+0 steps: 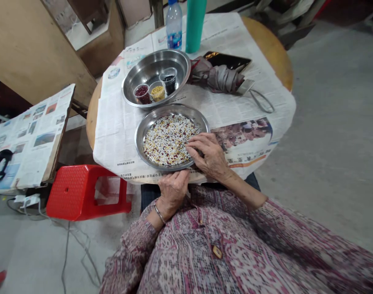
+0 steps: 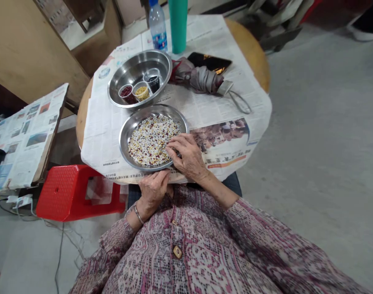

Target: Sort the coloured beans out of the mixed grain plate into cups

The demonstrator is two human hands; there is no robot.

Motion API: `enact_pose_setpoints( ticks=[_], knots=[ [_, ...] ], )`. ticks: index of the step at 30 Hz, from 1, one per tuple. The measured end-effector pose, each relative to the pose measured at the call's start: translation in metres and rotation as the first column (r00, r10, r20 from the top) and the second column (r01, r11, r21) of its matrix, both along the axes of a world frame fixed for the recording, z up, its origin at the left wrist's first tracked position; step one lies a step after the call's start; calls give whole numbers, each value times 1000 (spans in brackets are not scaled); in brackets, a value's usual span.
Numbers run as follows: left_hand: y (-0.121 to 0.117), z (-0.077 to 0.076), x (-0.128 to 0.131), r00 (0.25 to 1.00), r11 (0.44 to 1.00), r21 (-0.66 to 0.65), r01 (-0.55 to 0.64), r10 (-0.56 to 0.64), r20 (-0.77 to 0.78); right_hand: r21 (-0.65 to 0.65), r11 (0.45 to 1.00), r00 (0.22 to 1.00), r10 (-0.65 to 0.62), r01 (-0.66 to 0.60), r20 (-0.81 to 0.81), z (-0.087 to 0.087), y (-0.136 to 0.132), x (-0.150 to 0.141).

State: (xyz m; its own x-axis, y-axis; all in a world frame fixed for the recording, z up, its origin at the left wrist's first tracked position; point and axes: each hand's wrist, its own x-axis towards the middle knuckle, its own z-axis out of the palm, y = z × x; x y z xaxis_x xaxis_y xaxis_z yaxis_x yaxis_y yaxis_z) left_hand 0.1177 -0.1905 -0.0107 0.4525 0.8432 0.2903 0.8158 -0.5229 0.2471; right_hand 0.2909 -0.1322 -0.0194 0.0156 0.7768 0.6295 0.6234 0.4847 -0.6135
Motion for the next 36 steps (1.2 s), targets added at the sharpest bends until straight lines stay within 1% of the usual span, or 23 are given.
enact_pose_setpoints(
  ticks=[2, 4, 6, 7, 9, 10, 12, 14, 16, 19, 21, 23, 25, 27, 29, 32, 34, 36],
  knots=[
    [-4, 1, -1, 999, 998, 50, 34, -36, 33, -13, 1000, 1000, 2, -2, -3, 1, 0, 0],
    [-7, 8, -6, 994, 989, 129, 71, -81, 78, -16, 1000, 1000, 13, -13, -9, 1, 0, 0],
    [-7, 20, -12, 988, 976, 203, 74, -99, 120, -15, 1000, 1000, 21, -21, -18, 0, 0, 0],
    [-4, 27, -17, 987, 972, 228, 57, -89, 136, -14, 1000, 1000, 22, -22, -23, 0, 0, 0],
    [9, 43, -25, 989, 969, 247, -3, -33, 143, -12, 1000, 999, 16, -16, -32, -1, 0, 0],
    [19, 50, -30, 991, 969, 244, -42, 10, 130, -11, 1000, 999, 12, -13, -33, -1, 0, -1],
    [41, 61, -37, 995, 975, 203, -93, 85, 48, -1, 1000, 1000, 9, -9, -26, -1, 0, -1],
    [60, 67, -42, 989, 981, 145, -131, 140, -52, 17, 1000, 1000, 14, -14, -13, -2, 1, -1],
    [72, 71, -44, 972, 983, 82, -162, 173, -156, 34, 999, 1000, 20, -20, -6, -2, 1, -1],
    [77, 73, -41, 939, 981, -35, -193, 174, -295, 36, 999, 1000, 19, -18, -10, -3, 2, -1],
    [77, 72, -37, 936, 974, -134, -182, 130, -326, 32, 999, 1000, 19, -19, -13, -4, 2, -1],
    [79, 67, -31, 963, 965, -230, -128, 66, -263, 38, 999, 1000, 24, -23, -12, -4, 3, -1],
    [86, 59, -21, 990, 960, -272, -65, 29, -135, 46, 999, 1000, 27, -27, -9, -5, 3, -1],
    [99, 49, -10, 1000, 966, -258, -28, 25, -14, 47, 999, 1000, 25, -25, -10, -7, 4, -1],
    [117, 43, 1, 998, 973, -232, 4, 12, 66, 45, 999, 1000, 18, -17, -16, -8, 5, -2],
    [145, 41, 8, 987, 990, -139, -20, 41, 156, 41, 999, 1000, 9, -8, -23, -8, 5, -2],
    [158, 45, 3, 984, 995, -72, -74, 85, 158, 38, 999, 1000, 2, -2, -22, -7, 4, -2],
    [166, 48, -5, 985, 988, -42, -151, 154, 81, 43, 999, 1000, -5, 6, -14, -5, 3, -2]
  ],
)
